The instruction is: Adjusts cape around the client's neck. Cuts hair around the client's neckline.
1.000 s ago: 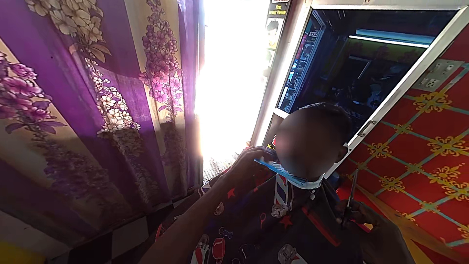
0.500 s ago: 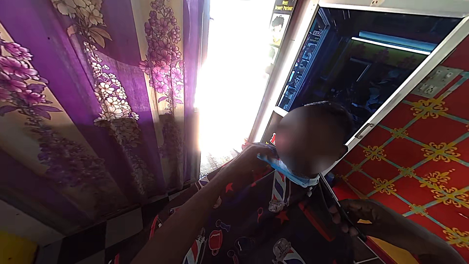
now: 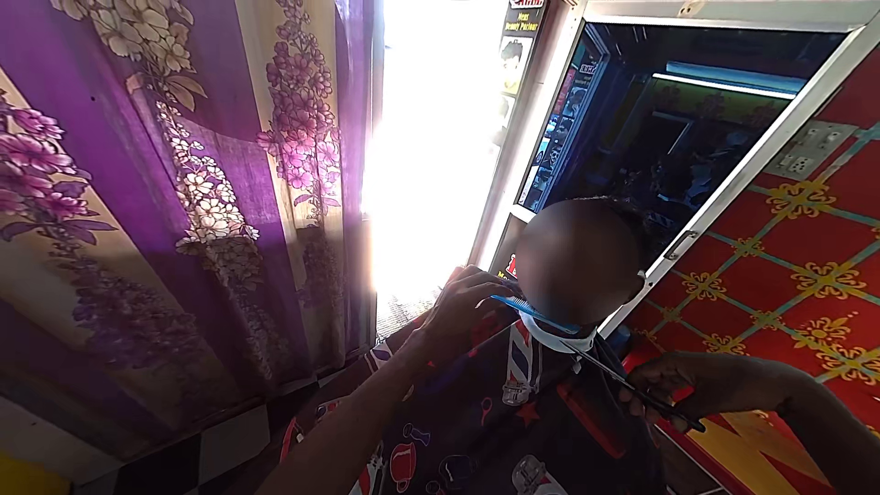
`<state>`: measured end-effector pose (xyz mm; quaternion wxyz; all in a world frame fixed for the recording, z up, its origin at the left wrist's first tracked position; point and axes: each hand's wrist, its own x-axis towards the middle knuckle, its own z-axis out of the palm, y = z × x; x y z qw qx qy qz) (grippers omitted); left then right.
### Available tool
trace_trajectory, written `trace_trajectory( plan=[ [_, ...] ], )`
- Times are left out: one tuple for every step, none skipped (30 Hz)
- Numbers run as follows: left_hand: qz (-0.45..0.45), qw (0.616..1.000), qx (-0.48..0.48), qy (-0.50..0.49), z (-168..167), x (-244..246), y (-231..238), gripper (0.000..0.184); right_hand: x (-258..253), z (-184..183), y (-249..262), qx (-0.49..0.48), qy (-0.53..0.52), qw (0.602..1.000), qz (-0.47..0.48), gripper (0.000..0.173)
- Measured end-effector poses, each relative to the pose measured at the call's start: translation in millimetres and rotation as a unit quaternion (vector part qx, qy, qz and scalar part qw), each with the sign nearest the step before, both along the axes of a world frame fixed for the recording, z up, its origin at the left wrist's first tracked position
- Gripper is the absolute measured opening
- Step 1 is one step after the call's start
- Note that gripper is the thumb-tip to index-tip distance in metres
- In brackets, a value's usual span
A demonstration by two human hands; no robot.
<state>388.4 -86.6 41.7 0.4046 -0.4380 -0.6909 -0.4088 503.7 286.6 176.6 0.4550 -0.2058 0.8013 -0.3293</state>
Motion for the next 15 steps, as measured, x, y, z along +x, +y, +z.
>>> trace_trajectory(
  plan=[
    [0.003,1.0,-0.001,0.005,0.5,0.3,0.2,0.014,-4.1,2.3,-0.9,0.001,-0.007,1.0,0.001,0.041],
    [0.006,1.0,0.0,0.009,1.1,1.1,0.4,0.014,-8.3,3.6,-0.7,0.001,-0.011,1.0,0.001,0.041],
    [0.012,1.0,-0.001,0.014,1.9,2.0,0.6,0.014,-12.2,4.6,-0.4,0.005,-0.011,1.0,-0.001,0.042],
    [0.016,1.0,-0.001,0.018,3.1,2.9,0.9,0.013,-17.1,4.1,0.9,0.006,-0.009,1.0,0.0,0.043],
    [0.017,1.0,-0.001,0.02,4.1,3.6,1.1,0.013,-22.2,2.7,1.8,0.007,-0.005,1.0,-0.004,0.043],
    [0.017,1.0,-0.001,0.023,4.7,3.6,1.3,0.014,-26.7,1.8,1.9,0.011,0.0,1.0,-0.007,0.043],
    [0.019,0.999,0.001,0.026,5.3,3.7,1.8,0.014,-30.1,2.4,1.0,0.017,0.002,1.0,-0.012,0.043],
    [0.022,0.999,0.002,0.03,6.3,4.3,2.4,0.014,-33.0,3.6,-0.1,0.023,0.003,1.0,-0.019,0.043],
    [0.025,0.999,0.001,0.032,7.6,5.3,2.7,0.014,-35.4,5.3,-1.3,0.03,0.004,0.999,-0.023,0.041],
    [0.028,0.999,-0.003,0.032,9.1,7.1,2.8,0.014,-37.9,6.5,-2.1,0.035,0.004,0.999,-0.026,0.04],
    [0.031,0.999,-0.006,0.031,10.2,8.9,3.3,0.014,-41.0,6.5,-1.7,0.035,0.002,0.999,-0.029,0.041],
    [0.036,0.999,-0.007,0.034,11.4,10.3,4.2,0.013,-43.6,6.9,-1.6,0.037,-0.001,0.999,-0.031,0.04],
    [0.042,0.998,-0.008,0.038,12.4,11.6,5.2,0.013,-45.9,7.2,-1.9,0.038,-0.005,0.999,-0.034,0.04],
    [0.046,0.998,-0.007,0.042,12.6,12.1,6.1,0.013,-48.5,6.9,-1.7,0.038,-0.004,0.999,-0.031,0.039],
    [0.047,0.998,-0.005,0.045,12.2,12.0,6.8,0.013,-51.6,6.2,-0.7,0.036,-0.005,0.999,-0.024,0.039]
  ],
)
